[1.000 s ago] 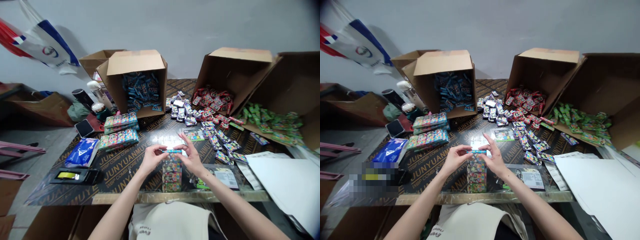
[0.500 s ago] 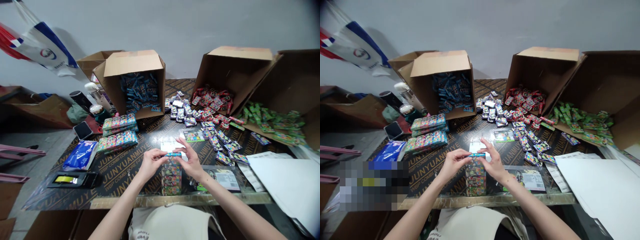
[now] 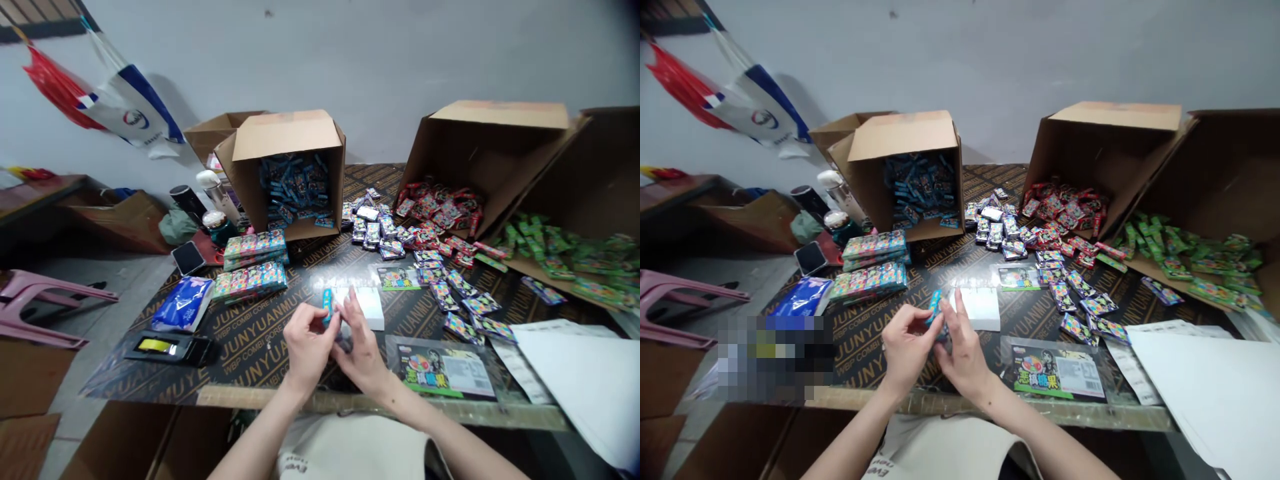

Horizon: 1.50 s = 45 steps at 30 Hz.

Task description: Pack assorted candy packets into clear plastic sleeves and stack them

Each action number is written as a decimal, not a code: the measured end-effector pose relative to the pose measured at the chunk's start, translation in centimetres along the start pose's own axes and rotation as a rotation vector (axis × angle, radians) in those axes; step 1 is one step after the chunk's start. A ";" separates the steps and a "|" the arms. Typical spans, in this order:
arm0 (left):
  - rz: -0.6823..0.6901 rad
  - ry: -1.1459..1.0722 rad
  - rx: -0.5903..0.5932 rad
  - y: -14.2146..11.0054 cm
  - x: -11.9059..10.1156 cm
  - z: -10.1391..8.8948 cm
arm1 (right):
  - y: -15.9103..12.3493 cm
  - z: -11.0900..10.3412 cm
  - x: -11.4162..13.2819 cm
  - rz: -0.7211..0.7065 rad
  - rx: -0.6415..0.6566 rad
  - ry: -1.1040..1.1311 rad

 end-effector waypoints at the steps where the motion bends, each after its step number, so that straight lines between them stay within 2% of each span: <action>1: 0.002 -0.003 0.034 0.0 0.0 0.0 | 0.1 0.0 -0.2 0.051 -0.020 0.062; 4: 0.066 0.007 0.103 1.0 0.3 -0.3 | 0.8 -0.8 -0.8 0.273 -0.082 0.355; 6: 0.080 -0.035 0.213 1.6 0.8 -0.2 | 1.1 -1.3 -1.3 0.391 -0.088 0.511; 9: 0.026 -0.151 0.396 1.7 1.3 0.6 | 0.9 -2.1 -2.5 0.470 -0.080 0.571; 12: 0.056 -0.162 0.403 1.0 1.4 1.5 | 1.3 -3.5 -3.6 0.441 -0.152 0.479; 15: 0.114 -0.142 0.411 0.3 1.5 2.0 | 3.2 -5.6 -3.3 0.352 -0.267 0.300; 17: 0.144 -0.143 0.419 0.1 1.5 2.2 | 4.9 -6.7 -2.1 0.303 -0.264 0.218; 19: 0.168 -0.154 0.419 0.0 1.5 2.3 | 6.5 -7.1 -0.8 0.275 -0.188 0.193; 23: 0.176 -0.193 0.445 0.0 1.5 2.9 | 8.2 -6.2 0.7 0.324 0.089 0.256; 25: 0.111 -0.215 0.446 0.0 1.6 3.3 | 8.5 -5.5 0.6 0.371 0.200 0.298; 28: -0.050 -0.242 0.413 0.2 2.0 3.6 | 8.6 -4.9 -0.1 0.417 0.301 0.329; 31: -0.107 -0.262 0.433 0.2 2.0 3.5 | 8.3 -4.6 -0.7 0.437 0.359 0.305; 34: -0.085 -0.259 0.460 0.2 1.7 3.4 | 8.0 -4.3 -1.0 0.442 0.381 0.236; 37: -0.079 -0.212 0.415 0.0 1.7 3.6 | 7.7 -4.1 -1.0 0.398 0.372 0.150; 42: -0.096 -0.203 0.356 -0.8 1.7 4.3 | 7.1 -4.0 -0.8 0.297 0.279 -0.008; 45: -0.100 -0.207 0.388 -0.7 1.5 4.3 | 7.0 -3.9 -1.8 0.386 0.200 0.021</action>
Point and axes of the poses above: each hand's wrist, its own y-axis towards the middle knuckle, its own z-axis out of the palm, x = y × z, the point moved 2 cm from there along y, towards the middle knuckle, and after that the axes turned 14 degrees about -x, right-handed, at the moved point
